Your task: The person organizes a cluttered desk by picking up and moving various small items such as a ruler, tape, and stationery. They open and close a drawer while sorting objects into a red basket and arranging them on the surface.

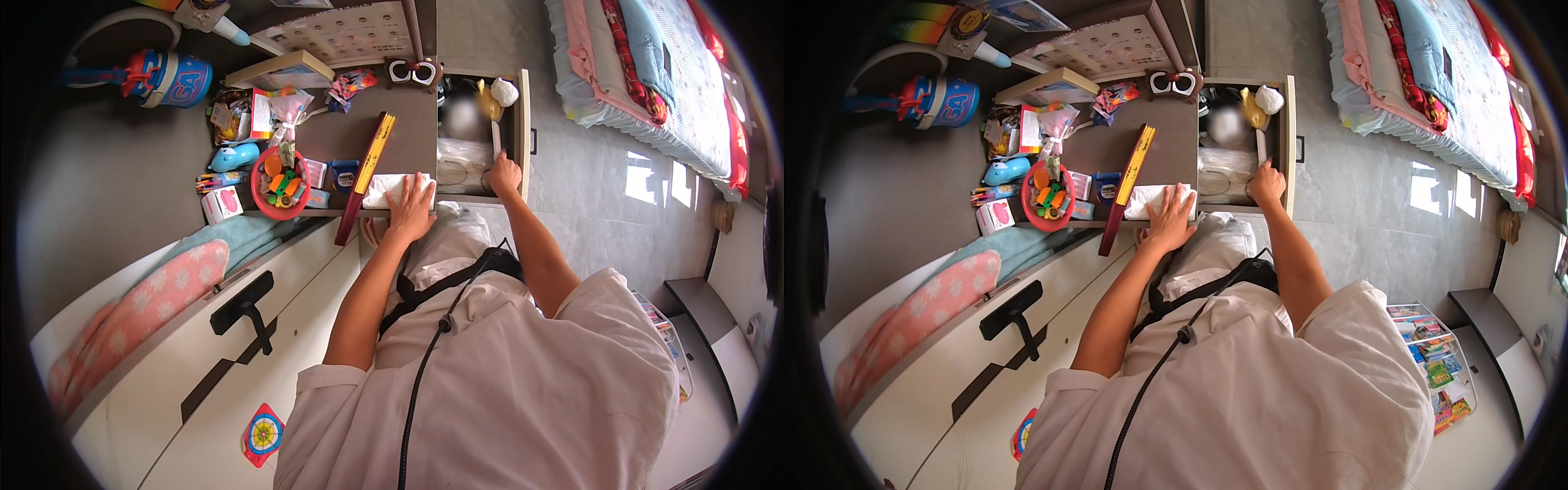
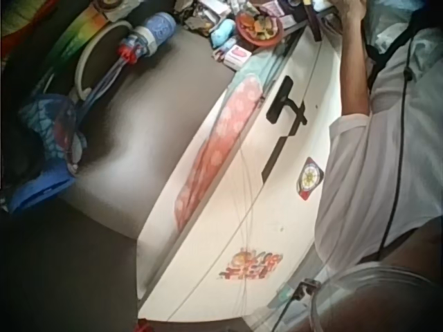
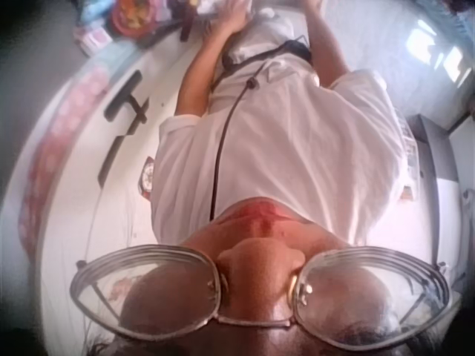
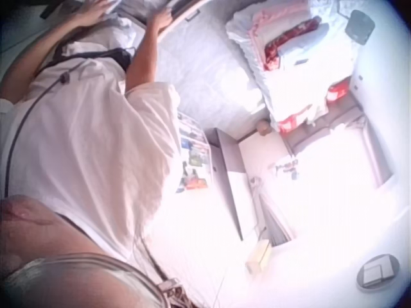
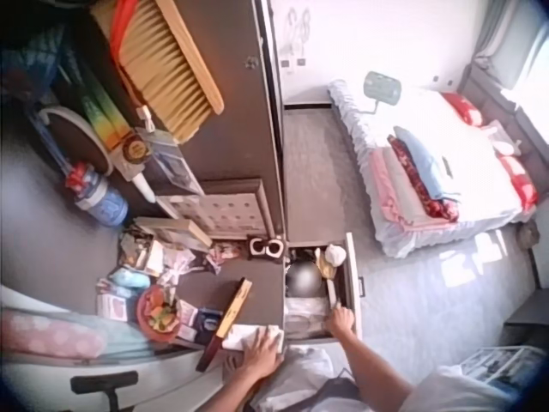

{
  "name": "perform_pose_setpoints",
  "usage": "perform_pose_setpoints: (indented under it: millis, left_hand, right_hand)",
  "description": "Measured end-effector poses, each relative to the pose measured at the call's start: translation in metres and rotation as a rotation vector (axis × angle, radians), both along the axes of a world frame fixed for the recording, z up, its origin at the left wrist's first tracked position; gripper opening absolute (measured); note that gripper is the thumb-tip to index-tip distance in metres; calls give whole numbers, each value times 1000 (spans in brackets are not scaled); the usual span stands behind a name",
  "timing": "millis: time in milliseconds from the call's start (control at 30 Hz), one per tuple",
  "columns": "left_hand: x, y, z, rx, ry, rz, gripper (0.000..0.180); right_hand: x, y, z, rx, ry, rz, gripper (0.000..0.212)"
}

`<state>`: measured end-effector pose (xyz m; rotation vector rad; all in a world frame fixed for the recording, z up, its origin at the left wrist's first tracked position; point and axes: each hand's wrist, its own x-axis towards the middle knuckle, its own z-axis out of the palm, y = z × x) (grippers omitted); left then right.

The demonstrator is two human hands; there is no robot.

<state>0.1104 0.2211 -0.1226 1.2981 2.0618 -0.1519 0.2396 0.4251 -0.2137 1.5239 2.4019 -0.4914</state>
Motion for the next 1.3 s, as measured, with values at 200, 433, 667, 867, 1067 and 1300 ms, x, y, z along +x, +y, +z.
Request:
perform_pose_setpoints:
  millis: [200, 433, 667, 867, 1067, 1300]
  left_hand:
    - [-3, -1, -1, 10, -14, -4, 72]
    - [-1, -2, 2, 35, -24, 29, 70]
    - [-1, -2, 3, 31, -6, 21, 70]
    - [-1, -6, 2, 71, -14, 33, 71]
    - [2, -11, 3, 194, 92, 1, 74]
    - [6, -13, 0, 232, 91, 84, 74]
  right_hand:
    - [-6, -19, 23, 74, 84, -87, 69]
    - [12, -7, 12, 168, 88, 75, 27]
    - [7, -19, -4, 103, -22, 120, 35]
    - [8, -7, 25, -113, -25, 79, 36]
    - [35, -21, 12, 310, 207, -218, 69]
    - [17, -10, 36, -40, 187, -408, 67]
